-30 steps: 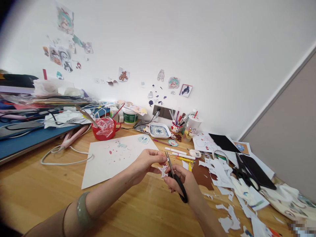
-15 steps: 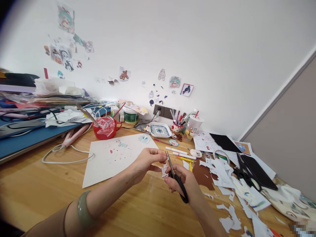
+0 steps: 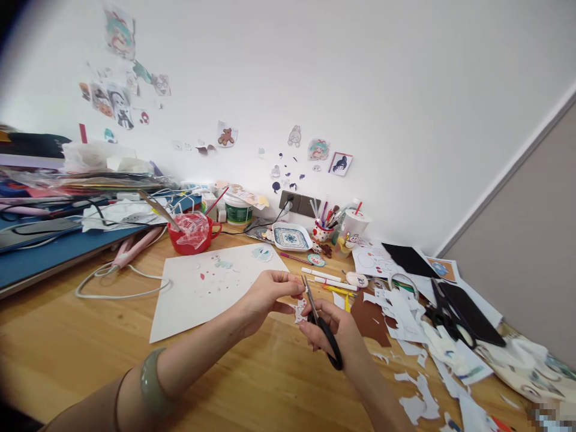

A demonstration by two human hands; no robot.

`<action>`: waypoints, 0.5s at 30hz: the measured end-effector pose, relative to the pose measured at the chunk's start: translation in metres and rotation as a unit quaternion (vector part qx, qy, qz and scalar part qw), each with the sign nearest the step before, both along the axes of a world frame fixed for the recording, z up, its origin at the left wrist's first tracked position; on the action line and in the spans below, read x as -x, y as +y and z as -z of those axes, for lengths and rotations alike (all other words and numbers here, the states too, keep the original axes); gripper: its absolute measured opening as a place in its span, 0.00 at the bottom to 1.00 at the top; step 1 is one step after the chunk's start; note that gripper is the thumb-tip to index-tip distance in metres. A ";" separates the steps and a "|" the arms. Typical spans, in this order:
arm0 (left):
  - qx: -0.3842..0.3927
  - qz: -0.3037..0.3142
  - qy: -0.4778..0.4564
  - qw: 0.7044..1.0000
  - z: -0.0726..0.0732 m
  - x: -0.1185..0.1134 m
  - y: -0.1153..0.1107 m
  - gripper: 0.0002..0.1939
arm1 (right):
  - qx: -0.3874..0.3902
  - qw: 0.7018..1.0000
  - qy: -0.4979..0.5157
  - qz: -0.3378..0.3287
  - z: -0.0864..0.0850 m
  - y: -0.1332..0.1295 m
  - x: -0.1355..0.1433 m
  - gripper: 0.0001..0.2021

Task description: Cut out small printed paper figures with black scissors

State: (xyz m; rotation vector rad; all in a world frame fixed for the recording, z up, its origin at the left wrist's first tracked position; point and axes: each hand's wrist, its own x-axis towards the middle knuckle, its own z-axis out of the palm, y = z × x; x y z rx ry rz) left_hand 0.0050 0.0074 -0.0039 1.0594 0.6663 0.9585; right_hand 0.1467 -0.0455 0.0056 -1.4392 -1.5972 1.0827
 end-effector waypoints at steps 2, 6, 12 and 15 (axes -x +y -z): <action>-0.002 0.000 0.001 1.000 0.000 0.000 0.000 0.08 | -0.002 1.000 -0.002 0.004 0.000 0.000 0.000 0.08; -0.003 0.003 0.003 1.000 0.001 0.000 0.000 0.09 | -0.003 1.000 -0.002 0.011 -0.002 -0.002 0.002 0.07; -0.003 0.000 0.007 1.000 0.001 0.000 0.001 0.08 | 0.005 1.000 0.020 0.010 -0.006 -0.004 0.005 0.09; 0.001 0.000 0.010 1.000 0.000 0.000 0.001 0.08 | 0.016 1.000 0.018 0.002 -0.005 -0.003 0.003 0.11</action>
